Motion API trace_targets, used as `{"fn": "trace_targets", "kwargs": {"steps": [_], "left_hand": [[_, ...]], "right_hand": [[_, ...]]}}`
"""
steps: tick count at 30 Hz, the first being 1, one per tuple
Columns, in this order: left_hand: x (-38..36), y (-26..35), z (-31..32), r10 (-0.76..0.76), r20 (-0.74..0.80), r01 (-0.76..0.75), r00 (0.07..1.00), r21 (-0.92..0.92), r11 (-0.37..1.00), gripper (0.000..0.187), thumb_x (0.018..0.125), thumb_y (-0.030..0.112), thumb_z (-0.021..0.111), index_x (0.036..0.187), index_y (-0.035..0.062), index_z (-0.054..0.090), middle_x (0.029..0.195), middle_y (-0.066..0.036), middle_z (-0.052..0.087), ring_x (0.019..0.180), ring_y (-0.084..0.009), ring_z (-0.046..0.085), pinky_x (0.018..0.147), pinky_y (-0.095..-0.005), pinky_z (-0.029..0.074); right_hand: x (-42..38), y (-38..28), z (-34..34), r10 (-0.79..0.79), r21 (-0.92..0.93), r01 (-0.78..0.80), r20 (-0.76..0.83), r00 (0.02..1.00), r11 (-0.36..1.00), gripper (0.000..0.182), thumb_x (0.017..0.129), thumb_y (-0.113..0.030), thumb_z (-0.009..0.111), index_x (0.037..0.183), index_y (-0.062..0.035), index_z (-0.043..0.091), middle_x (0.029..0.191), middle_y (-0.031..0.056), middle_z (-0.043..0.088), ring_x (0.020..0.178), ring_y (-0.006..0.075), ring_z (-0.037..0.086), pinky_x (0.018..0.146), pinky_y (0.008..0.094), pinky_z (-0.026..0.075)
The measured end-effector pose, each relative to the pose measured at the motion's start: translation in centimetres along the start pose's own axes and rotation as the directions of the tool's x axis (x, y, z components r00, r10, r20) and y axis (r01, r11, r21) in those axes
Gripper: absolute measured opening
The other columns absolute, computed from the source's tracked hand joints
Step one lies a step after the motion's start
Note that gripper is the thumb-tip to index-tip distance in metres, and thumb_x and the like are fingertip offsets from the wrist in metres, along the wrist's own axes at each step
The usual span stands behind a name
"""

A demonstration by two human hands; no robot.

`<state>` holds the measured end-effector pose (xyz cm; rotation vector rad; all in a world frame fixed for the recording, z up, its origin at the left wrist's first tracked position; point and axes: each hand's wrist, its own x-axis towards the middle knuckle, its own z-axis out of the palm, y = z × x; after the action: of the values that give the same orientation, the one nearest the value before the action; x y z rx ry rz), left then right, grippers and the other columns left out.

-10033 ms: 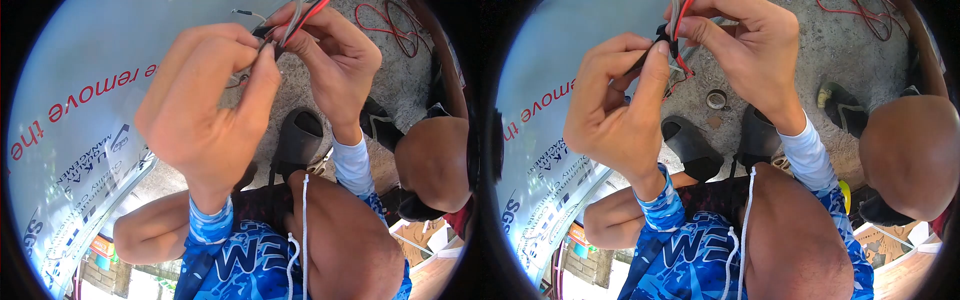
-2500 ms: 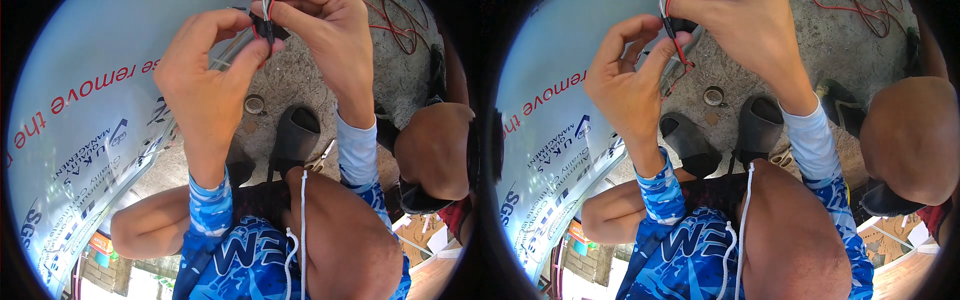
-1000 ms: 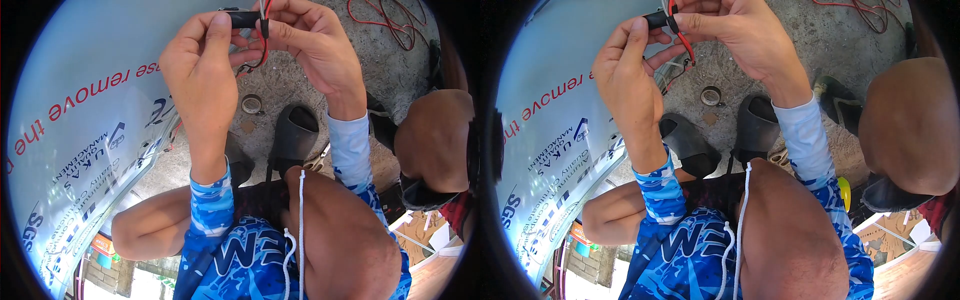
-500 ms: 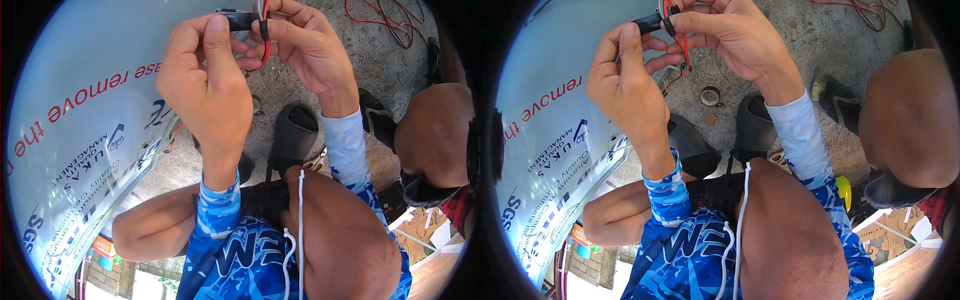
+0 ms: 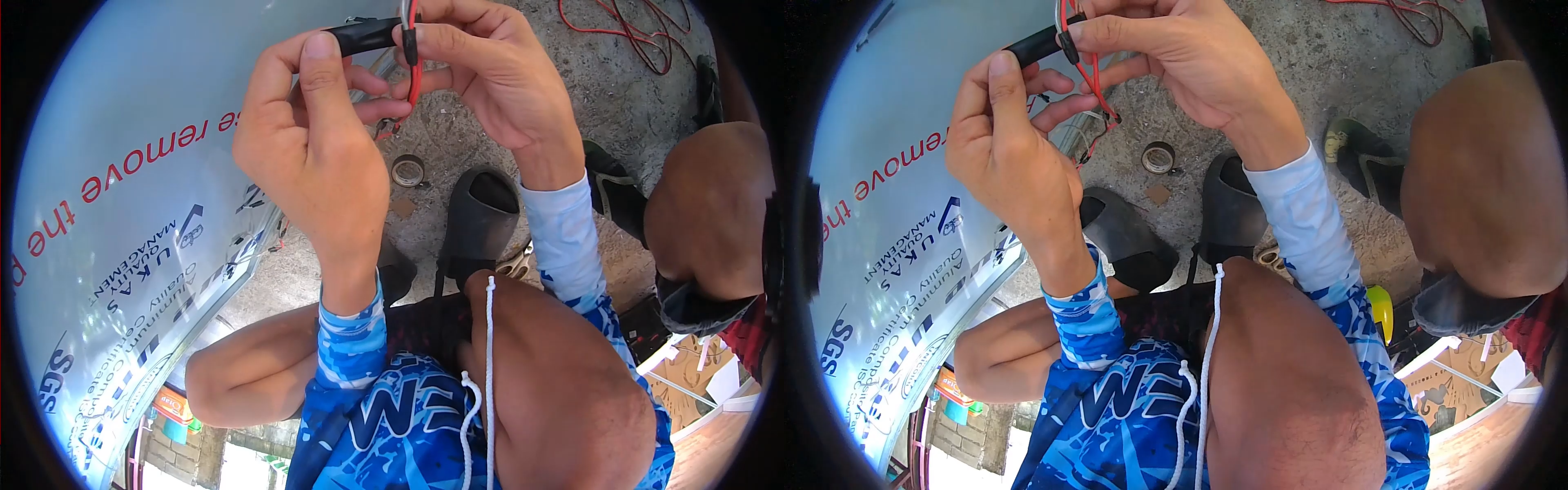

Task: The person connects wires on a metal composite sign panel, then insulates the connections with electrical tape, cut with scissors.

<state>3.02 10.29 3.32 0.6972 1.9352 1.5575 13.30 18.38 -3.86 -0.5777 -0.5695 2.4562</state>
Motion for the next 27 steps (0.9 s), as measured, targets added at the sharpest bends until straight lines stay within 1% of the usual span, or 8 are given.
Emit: {"fn": "trace_targets", "kwargs": {"steps": [1,3,6,14,17,20,22,27], "left_hand": [[-0.1,-0.1,0.0,0.016,-0.013,-0.016,1.000,0.013,1.000,0.020,0.096,0.011,0.055,0.094,-0.0084,0.062,0.082,-0.013,0.060,0.065,-0.0178,0.064,0.050,-0.0298,0.059],[-0.3,-0.2,0.1,0.020,-0.022,-0.019,1.000,0.013,1.000,0.020,0.096,0.010,0.055,0.094,-0.0087,0.062,0.082,-0.013,0.060,0.065,-0.0178,0.064,0.050,-0.0300,0.059],[-0.4,-0.2,0.1,0.031,-0.037,-0.031,0.999,0.009,0.999,0.020,0.096,0.010,0.056,0.093,-0.0091,0.062,0.082,-0.013,0.060,0.065,-0.0180,0.063,0.050,-0.0303,0.059],[0.0,0.0,-0.5,0.031,-0.052,-0.030,0.998,0.018,0.999,0.020,0.096,0.010,0.056,0.094,-0.0089,0.062,0.081,-0.013,0.061,0.065,-0.0192,0.064,0.049,-0.0302,0.058],[0.1,-0.4,-1.0,0.016,-0.024,-0.017,1.000,-0.024,1.000,0.019,0.095,0.010,0.056,0.095,-0.0081,0.062,0.081,-0.014,0.063,0.067,-0.0198,0.065,0.049,-0.0291,0.058],[0.5,-0.8,-1.4,0.028,0.067,-0.019,0.997,-0.135,0.991,0.020,0.095,0.012,0.056,0.095,-0.0076,0.062,0.084,-0.015,0.066,0.069,-0.0199,0.067,0.050,-0.0277,0.057],[0.7,-0.6,-1.5,-0.019,0.120,0.043,0.993,-0.196,0.980,0.017,0.093,0.010,0.061,0.096,-0.0070,0.063,0.087,-0.015,0.068,0.070,-0.0197,0.068,0.052,-0.0271,0.057],[0.9,-0.7,-1.7,-0.005,0.129,0.024,0.992,-0.150,0.988,0.015,0.086,0.003,0.069,0.096,-0.0071,0.064,0.086,-0.013,0.068,0.072,-0.0198,0.069,0.056,-0.0274,0.058]], "right_hand": [[-0.1,-0.2,0.2,-0.001,0.000,0.001,-0.001,1.000,1.000,0.019,0.089,-0.006,0.067,0.103,0.0059,0.064,0.087,0.0097,0.069,0.069,0.0142,0.068,0.061,0.0256,0.059],[-0.4,-0.7,1.0,0.070,-0.021,-0.074,-0.147,0.987,0.997,0.019,0.087,-0.006,0.070,0.100,0.0060,0.067,0.085,0.0108,0.070,0.068,0.0148,0.069,0.062,0.0260,0.060],[-0.3,-0.5,1.0,0.064,-0.032,-0.071,-0.187,0.980,0.997,0.017,0.085,-0.006,0.071,0.097,0.0057,0.068,0.084,0.0106,0.070,0.067,0.0148,0.069,0.062,0.0261,0.060],[-0.2,-0.7,1.4,0.118,-0.068,-0.133,-0.183,0.976,0.989,0.016,0.085,-0.007,0.072,0.095,0.0050,0.069,0.083,0.0099,0.070,0.068,0.0150,0.069,0.061,0.0258,0.060],[-0.1,-0.5,1.3,0.128,-0.063,-0.142,-0.187,0.974,0.988,0.017,0.085,-0.008,0.072,0.096,0.0047,0.069,0.083,0.0097,0.070,0.068,0.0150,0.069,0.061,0.0260,0.060],[-0.4,-0.6,1.3,0.111,-0.043,-0.120,-0.183,0.977,0.992,0.017,0.085,-0.009,0.072,0.096,0.0047,0.069,0.083,0.0096,0.070,0.069,0.0154,0.069,0.061,0.0267,0.060],[-0.6,-0.7,1.5,0.094,-0.049,-0.104,-0.180,0.979,0.993,0.018,0.086,-0.009,0.072,0.097,0.0048,0.069,0.084,0.0096,0.070,0.069,0.0157,0.069,0.061,0.0272,0.061],[-1.1,-0.8,2.1,0.079,-0.031,-0.083,-0.134,0.988,0.996,0.018,0.087,-0.009,0.070,0.097,0.0057,0.068,0.085,0.0106,0.070,0.071,0.0168,0.069,0.064,0.0291,0.061]]}}
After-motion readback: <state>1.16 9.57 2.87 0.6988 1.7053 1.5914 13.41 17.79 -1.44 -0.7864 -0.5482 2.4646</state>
